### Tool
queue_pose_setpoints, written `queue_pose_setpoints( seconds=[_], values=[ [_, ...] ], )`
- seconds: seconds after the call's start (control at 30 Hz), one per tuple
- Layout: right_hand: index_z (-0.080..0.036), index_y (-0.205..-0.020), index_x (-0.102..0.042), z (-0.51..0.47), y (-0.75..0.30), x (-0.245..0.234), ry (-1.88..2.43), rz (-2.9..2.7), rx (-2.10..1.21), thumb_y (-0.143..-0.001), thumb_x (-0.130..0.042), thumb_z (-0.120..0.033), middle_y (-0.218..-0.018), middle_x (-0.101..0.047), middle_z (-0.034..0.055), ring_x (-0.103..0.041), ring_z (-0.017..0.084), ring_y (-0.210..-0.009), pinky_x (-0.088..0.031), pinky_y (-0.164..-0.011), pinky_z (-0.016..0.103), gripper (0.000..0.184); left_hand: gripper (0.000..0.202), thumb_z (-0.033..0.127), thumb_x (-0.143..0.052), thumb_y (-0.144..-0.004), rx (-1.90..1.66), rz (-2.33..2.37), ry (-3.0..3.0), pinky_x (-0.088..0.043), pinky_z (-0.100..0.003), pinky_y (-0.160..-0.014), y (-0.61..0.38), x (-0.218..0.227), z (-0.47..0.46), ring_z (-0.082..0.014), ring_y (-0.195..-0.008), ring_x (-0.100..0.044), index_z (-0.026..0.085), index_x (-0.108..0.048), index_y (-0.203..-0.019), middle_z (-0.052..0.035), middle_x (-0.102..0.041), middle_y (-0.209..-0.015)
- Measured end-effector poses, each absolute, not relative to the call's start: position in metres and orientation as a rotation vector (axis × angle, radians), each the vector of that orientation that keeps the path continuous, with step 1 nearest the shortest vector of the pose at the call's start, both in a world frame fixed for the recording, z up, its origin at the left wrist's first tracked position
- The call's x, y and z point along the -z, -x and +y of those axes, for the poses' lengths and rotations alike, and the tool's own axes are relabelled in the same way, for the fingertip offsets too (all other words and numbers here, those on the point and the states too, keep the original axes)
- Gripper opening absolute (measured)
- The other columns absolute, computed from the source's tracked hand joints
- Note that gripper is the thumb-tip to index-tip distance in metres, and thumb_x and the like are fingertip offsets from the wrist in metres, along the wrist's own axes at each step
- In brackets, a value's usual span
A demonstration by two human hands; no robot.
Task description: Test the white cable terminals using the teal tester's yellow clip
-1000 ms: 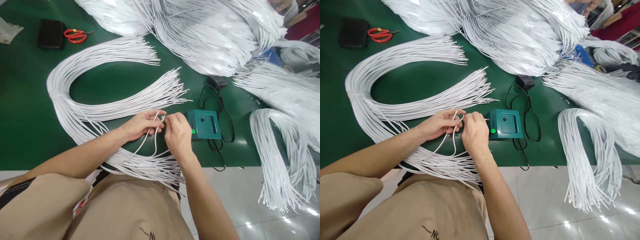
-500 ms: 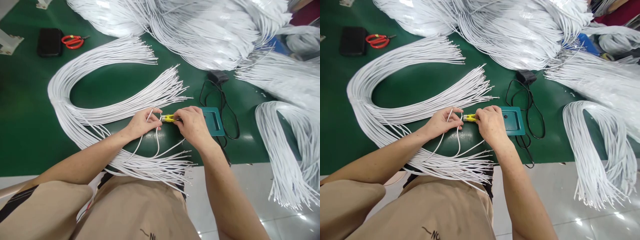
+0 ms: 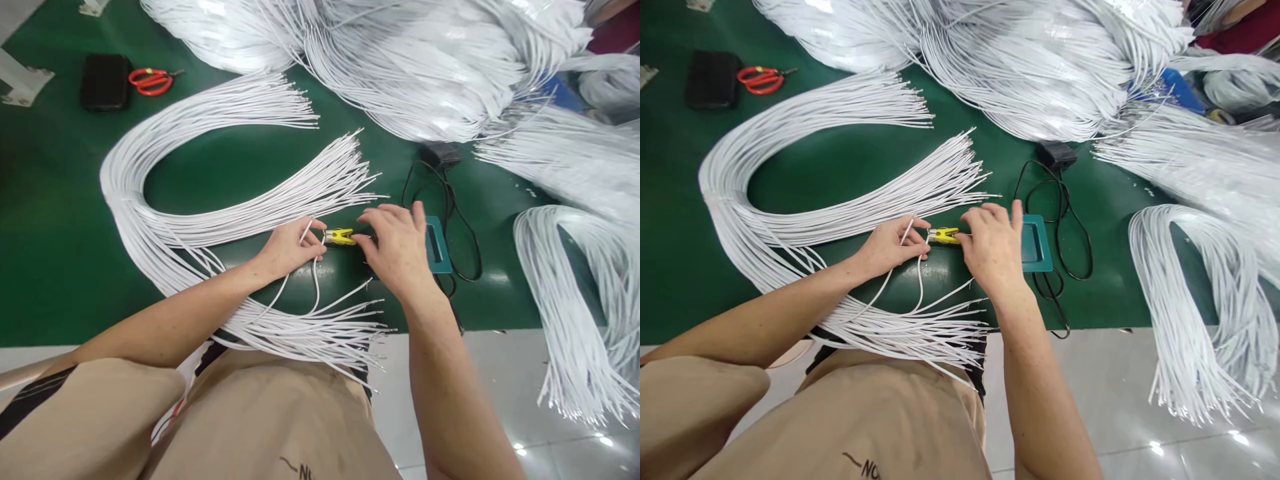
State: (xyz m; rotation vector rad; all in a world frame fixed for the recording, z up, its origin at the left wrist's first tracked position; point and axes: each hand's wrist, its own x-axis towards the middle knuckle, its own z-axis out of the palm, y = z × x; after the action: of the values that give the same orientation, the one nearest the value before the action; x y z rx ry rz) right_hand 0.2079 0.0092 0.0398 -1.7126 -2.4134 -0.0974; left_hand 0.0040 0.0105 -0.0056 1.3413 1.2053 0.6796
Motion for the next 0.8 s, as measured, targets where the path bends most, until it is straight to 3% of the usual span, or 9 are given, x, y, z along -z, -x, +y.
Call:
queue_pose_setpoints(
  seconds=[0.1, 0.27, 0.37, 0.43, 0.53, 0.63, 0.7, 0.8],
  values=[
    [-0.015, -0.125, -0.056, 0.006, -0.218, -0.029, 1.898, -2.197, 0.313, -0.094, -0.045, -0.032, -0.135, -0.056, 0.0166, -0.041, 0.035, -0.132, -0.015, -0.111, 0.066, 0.037, 0.044, 0.027, -0.067, -0.075, -0.647, 1.19, -1.343, -0.048, -0.021, -0.058, 0.0, 0.005, 0.011, -0.017, -0.073, -0.071, 0.019, -0.059, -0.117, -0.0023, -0.074, -0.077],
    [-0.013, -0.129, -0.054, 0.005, -0.219, -0.023, 1.908, -2.156, 0.351, -0.095, -0.043, -0.032, -0.138, -0.054, 0.0175, -0.042, 0.034, -0.133, -0.019, -0.113, 0.063, 0.04, 0.052, 0.032, -0.071, -0.072, -0.662, 1.162, -1.265, -0.04, -0.017, -0.045, 0.005, 0.004, 0.013, -0.0174, -0.07, -0.07, 0.018, -0.057, -0.12, -0.0044, -0.073, -0.079],
    [-0.013, -0.119, -0.06, -0.006, -0.202, -0.032, 1.675, -2.188, 0.234, -0.095, -0.045, -0.03, -0.127, -0.062, 0.016, -0.053, 0.029, -0.12, -0.033, -0.107, 0.05, 0.033, 0.058, 0.033, -0.074, -0.071, -0.704, 1.083, -1.205, -0.038, -0.016, -0.046, 0.007, 0.003, 0.015, -0.0152, -0.069, -0.068, 0.017, -0.056, -0.123, -0.0025, -0.07, -0.077],
    [-0.016, -0.106, -0.064, -0.021, -0.183, -0.037, 1.366, -2.383, 0.007, -0.096, -0.045, -0.027, -0.108, -0.07, 0.0113, -0.06, 0.022, -0.101, -0.044, -0.092, 0.036, 0.025, 0.053, 0.035, -0.076, -0.069, -0.712, 1.012, -1.165, -0.038, -0.017, -0.047, 0.007, 0.003, 0.016, -0.0114, -0.063, -0.063, 0.014, -0.06, -0.115, -0.0013, -0.068, -0.074],
    [-0.017, -0.077, -0.063, -0.05, -0.153, -0.035, 1.011, -2.728, -0.09, -0.095, -0.046, -0.022, -0.078, -0.068, 0.0066, -0.06, 0.02, -0.08, -0.042, -0.089, 0.036, 0.026, 0.043, 0.036, -0.077, -0.068, -0.705, 0.948, -1.156, -0.039, -0.018, -0.05, 0.007, 0.004, 0.016, -0.0082, -0.059, -0.057, 0.012, -0.064, -0.101, -0.0008, -0.066, -0.072],
    [-0.016, -0.07, -0.06, -0.076, -0.136, -0.031, 1.244, -2.829, -0.071, -0.091, -0.048, -0.014, -0.067, -0.065, 0.0072, -0.059, 0.022, -0.07, -0.041, -0.076, 0.037, 0.025, 0.041, 0.039, -0.075, -0.071, -0.703, 0.922, -1.18, -0.043, -0.02, -0.058, 0.008, 0.004, 0.016, -0.0117, -0.075, -0.06, 0.014, -0.066, -0.103, -0.0045, -0.068, -0.087],
    [-0.016, -0.073, -0.062, -0.084, -0.134, -0.035, 1.46, -2.851, -0.247, -0.089, -0.05, -0.014, -0.064, -0.065, 0.0071, -0.059, 0.021, -0.063, -0.038, -0.064, 0.034, 0.021, 0.04, 0.044, -0.068, -0.078, -0.693, 0.9, -1.197, -0.045, -0.022, -0.063, 0.01, 0.003, 0.016, -0.0144, -0.086, -0.06, 0.015, -0.067, -0.107, -0.0072, -0.067, -0.099],
    [-0.018, -0.079, -0.066, -0.074, -0.142, -0.049, 1.778, -2.738, -0.609, -0.091, -0.051, -0.022, -0.062, -0.068, 0.0066, -0.059, 0.02, -0.055, -0.031, -0.053, 0.031, 0.02, 0.041, 0.046, -0.056, -0.088, -0.654, 0.876, -1.312, -0.045, -0.025, -0.07, 0.011, 0.002, 0.015, -0.0145, -0.087, -0.058, 0.015, -0.067, -0.113, -0.0073, -0.065, -0.1]
  ],
)
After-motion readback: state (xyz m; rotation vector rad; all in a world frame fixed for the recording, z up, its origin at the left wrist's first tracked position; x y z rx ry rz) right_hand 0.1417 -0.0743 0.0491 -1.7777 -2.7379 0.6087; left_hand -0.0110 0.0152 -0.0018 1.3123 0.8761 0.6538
